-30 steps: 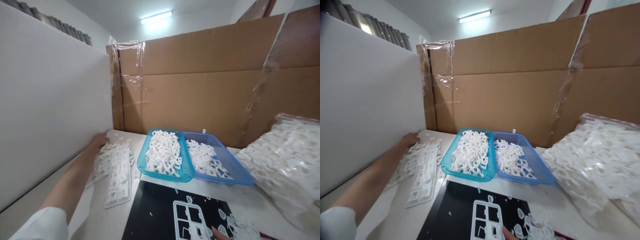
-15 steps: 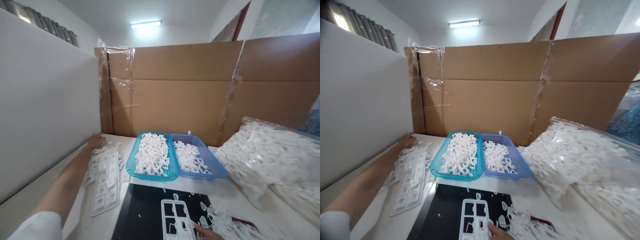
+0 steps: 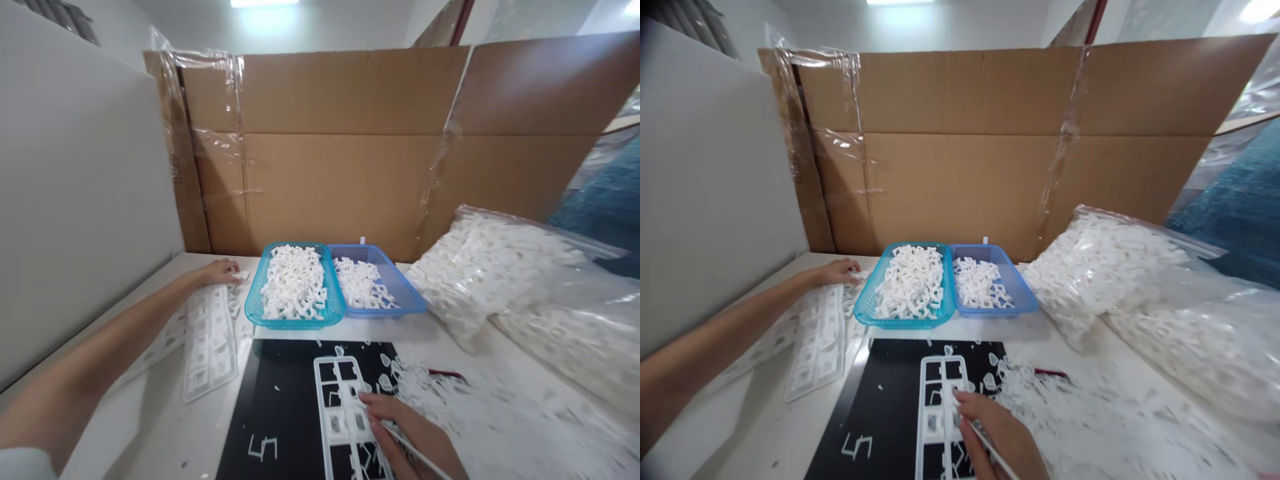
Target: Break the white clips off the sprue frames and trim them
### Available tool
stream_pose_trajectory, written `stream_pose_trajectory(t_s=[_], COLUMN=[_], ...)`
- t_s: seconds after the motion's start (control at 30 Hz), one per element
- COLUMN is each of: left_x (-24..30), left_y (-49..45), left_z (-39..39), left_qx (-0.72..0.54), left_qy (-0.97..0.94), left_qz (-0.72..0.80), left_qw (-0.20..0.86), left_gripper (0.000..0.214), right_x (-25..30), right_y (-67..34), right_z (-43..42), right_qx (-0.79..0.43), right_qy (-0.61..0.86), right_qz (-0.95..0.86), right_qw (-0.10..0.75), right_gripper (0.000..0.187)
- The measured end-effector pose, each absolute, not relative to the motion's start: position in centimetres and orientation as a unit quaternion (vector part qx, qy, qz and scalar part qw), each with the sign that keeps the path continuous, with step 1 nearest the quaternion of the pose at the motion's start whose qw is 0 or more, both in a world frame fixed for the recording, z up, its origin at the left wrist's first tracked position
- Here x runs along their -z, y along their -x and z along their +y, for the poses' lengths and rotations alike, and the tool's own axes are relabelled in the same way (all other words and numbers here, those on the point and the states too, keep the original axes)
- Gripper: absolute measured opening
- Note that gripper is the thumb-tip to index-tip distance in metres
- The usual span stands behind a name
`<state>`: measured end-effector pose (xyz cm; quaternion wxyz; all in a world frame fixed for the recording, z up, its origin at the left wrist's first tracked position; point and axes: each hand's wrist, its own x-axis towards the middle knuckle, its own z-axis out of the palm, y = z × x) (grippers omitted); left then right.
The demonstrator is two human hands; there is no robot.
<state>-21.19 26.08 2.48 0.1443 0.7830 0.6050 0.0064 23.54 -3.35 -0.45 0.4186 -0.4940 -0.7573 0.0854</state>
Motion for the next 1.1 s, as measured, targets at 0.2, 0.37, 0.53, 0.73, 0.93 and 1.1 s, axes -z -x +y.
stream_pose_trajectory(t_s=[0.2, 0.37, 0.53, 0.73, 0.93, 1.1], left_x=[-2.4, -4.4, -6.3, -8.5, -9.1, -4.7], left_y=[16.3, 15.1, 13.4, 11.3, 8.3, 2.8], left_z=[23.9, 19.1, 13.6, 9.1, 4.3, -1.2], left_qx=[0.032, 0.055, 0.059, 0.027, -0.064, -0.164], left_qy=[-0.818, -0.843, -0.852, -0.862, -0.866, -0.856], left_qz=[0.54, 0.488, 0.467, 0.458, 0.462, 0.465], left_qw=[0.193, 0.221, 0.229, 0.214, 0.178, 0.157], left_gripper=[0.03, 0.026, 0.022, 0.021, 0.022, 0.046], right_x=[-1.8, -2.1, -2.4, -3.2, -3.5, -3.1], right_y=[-24.0, -24.6, -24.5, -24.2, -24.0, -23.8], right_z=[-3.7, -4.0, -4.4, -4.7, -4.8, -5.2], right_qx=[-0.098, -0.085, -0.082, -0.066, -0.07, -0.119], right_qy=[0.481, 0.465, 0.41, 0.387, 0.392, 0.416], right_qz=[-0.781, -0.79, -0.817, -0.827, -0.817, -0.8], right_qw=[0.385, 0.391, 0.398, 0.403, 0.417, 0.416], right_gripper=[0.018, 0.015, 0.016, 0.016, 0.015, 0.015])
